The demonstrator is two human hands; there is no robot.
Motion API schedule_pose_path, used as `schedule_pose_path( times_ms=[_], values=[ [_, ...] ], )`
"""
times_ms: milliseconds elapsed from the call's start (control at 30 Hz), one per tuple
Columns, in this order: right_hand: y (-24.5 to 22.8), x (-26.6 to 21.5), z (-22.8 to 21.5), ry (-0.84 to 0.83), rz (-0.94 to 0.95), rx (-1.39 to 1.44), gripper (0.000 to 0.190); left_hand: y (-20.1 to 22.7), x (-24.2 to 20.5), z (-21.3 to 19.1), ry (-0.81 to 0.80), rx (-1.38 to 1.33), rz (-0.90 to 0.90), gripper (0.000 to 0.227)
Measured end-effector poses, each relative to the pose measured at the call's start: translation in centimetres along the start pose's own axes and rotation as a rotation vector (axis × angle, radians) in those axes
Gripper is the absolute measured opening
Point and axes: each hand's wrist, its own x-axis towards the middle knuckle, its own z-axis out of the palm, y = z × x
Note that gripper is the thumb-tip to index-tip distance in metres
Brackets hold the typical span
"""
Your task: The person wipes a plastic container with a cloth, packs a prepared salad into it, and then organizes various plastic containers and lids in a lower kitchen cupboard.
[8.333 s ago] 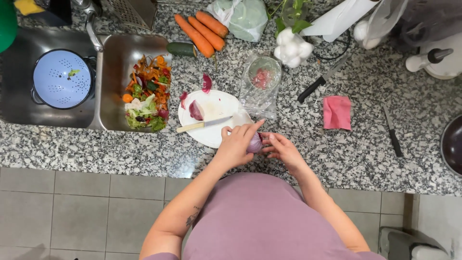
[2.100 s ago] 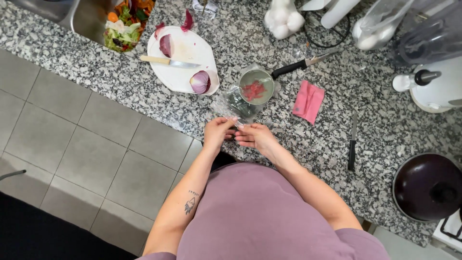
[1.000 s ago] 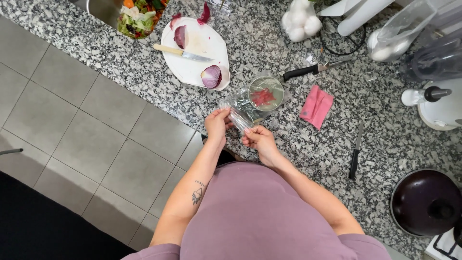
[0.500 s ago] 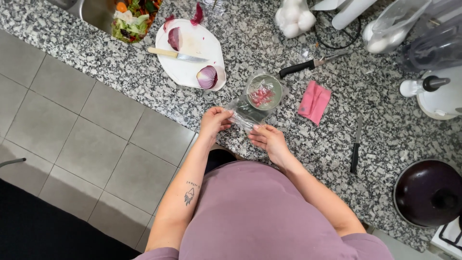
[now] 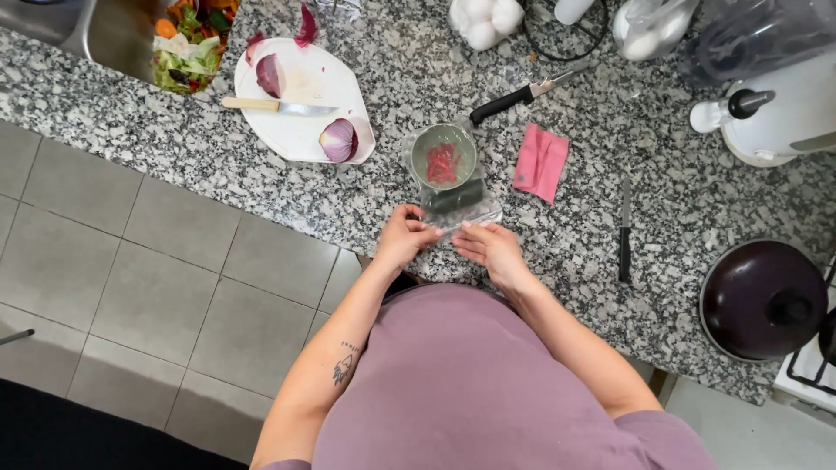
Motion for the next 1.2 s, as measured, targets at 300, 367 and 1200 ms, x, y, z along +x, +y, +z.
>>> schedule_pose_path(
  times_ms=[300,367,1200],
  values=[
    [0.9,1.0,0.0,0.011,-0.036,0.077,0.028,0.4,-0.3,0.6,0.011,-0.046,0.030,0.058],
    [0.5,0.2,0.6,-0.009,0.016,0.085,0.031,0.2,-0.1,0.7,-0.001,-0.128,0.017,0.062],
    [-1.5,0.8,-0.9,0.142,-0.148,0.165,0.020,-1.3,1.0,1.5,0.046,-0.124,0.093,0.063]
  ],
)
